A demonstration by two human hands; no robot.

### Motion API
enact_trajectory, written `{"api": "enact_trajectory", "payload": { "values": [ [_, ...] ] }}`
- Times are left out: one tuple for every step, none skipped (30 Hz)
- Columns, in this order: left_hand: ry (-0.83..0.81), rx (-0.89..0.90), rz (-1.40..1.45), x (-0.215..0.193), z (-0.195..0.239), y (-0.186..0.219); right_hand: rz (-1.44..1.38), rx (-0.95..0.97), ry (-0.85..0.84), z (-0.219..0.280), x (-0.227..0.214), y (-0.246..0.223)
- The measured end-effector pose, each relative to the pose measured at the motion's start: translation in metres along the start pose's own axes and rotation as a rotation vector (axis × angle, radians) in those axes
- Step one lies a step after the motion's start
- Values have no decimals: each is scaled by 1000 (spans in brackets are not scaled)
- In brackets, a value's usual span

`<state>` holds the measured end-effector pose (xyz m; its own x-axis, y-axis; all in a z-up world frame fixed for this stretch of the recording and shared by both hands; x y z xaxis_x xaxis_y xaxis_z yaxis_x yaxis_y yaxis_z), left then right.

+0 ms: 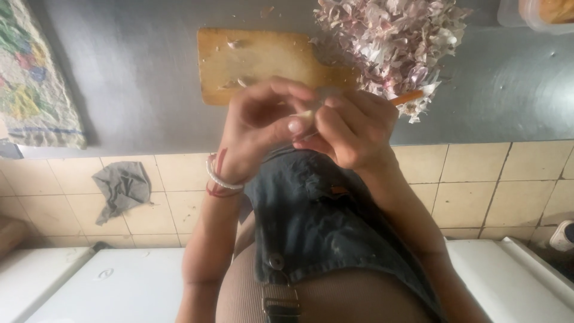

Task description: Peel garlic cloves by cutting the ends and removing the skin.

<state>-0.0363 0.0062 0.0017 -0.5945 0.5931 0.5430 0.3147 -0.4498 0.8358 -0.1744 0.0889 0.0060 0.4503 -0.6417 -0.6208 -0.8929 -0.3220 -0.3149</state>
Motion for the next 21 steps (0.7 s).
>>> {"api": "enact_trajectory", "payload": {
  "values": [
    [3, 0, 1, 5, 2, 4, -2, 0, -2, -4, -2, 0],
    [67, 2, -62, 8, 4, 8, 62, -40, 16, -9, -4, -1],
    [129, 7, -126, 11, 6, 12, 128, -84, 36, -14, -6, 0],
    [130, 10, -125, 12, 6, 7, 128, -86, 36, -13, -8, 1],
    [210, -3, -111, 12, 7, 3, 127, -90, -7, -13, -8, 1],
    [290, -16, -96, 12, 9, -1, 127, -93, -51, -12, -8, 1],
    [291, -16, -95, 7, 9, -8, 126, -94, -52, -3, -3, 2],
    [351, 46, -94, 2, 9, -13, 130, -95, -72, 6, 3, 4],
    [409, 106, -93, -3, 8, -19, 136, -96, -92, 14, 9, 6],
    [408, 106, -92, -3, 6, -15, 137, -95, -93, 3, 6, 0],
    [396, 134, -146, -3, 3, -10, 9, 4, -108, -8, 3, -3],
    [384, 161, -201, -3, 1, -4, -119, 105, -122, -19, 1, -7],
    [387, 167, -202, 0, 2, -4, -121, 99, -121, -1, 4, 5],
    [414, 145, -134, 2, 3, -5, -179, 111, -117, 17, 8, 16],
    [444, 118, -69, 4, 6, -6, -241, 129, -114, 36, 12, 27],
    [448, 118, -72, 3, 6, -3, -246, 129, -114, 33, 11, 26],
    [415, 97, -33, 3, 7, -1, -266, 238, -104, 31, 10, 28],
    [382, 77, 6, 4, 6, 0, -285, 346, -91, 29, 8, 30],
    [376, 78, 8, 5, 5, -1, -280, 345, -90, 21, 7, 27],
    [367, 107, -22, 6, 3, 0, -279, 337, -77, 12, 6, 24],
    [364, 134, -56, 8, 4, 0, -285, 332, -67, 5, 5, 19]
  ]
}}
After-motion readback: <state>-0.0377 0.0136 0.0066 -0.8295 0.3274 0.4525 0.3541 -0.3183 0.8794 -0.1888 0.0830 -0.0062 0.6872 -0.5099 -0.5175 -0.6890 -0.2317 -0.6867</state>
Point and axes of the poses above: each hand's wrist, its own z-axis away from the middle knuckle, its own x-axis out of the palm, y = z × x, the point moved 2 cm from there along -z, towards the middle knuckle, and after that the axes turned 2 degrees about -y, right-handed, at the moved point
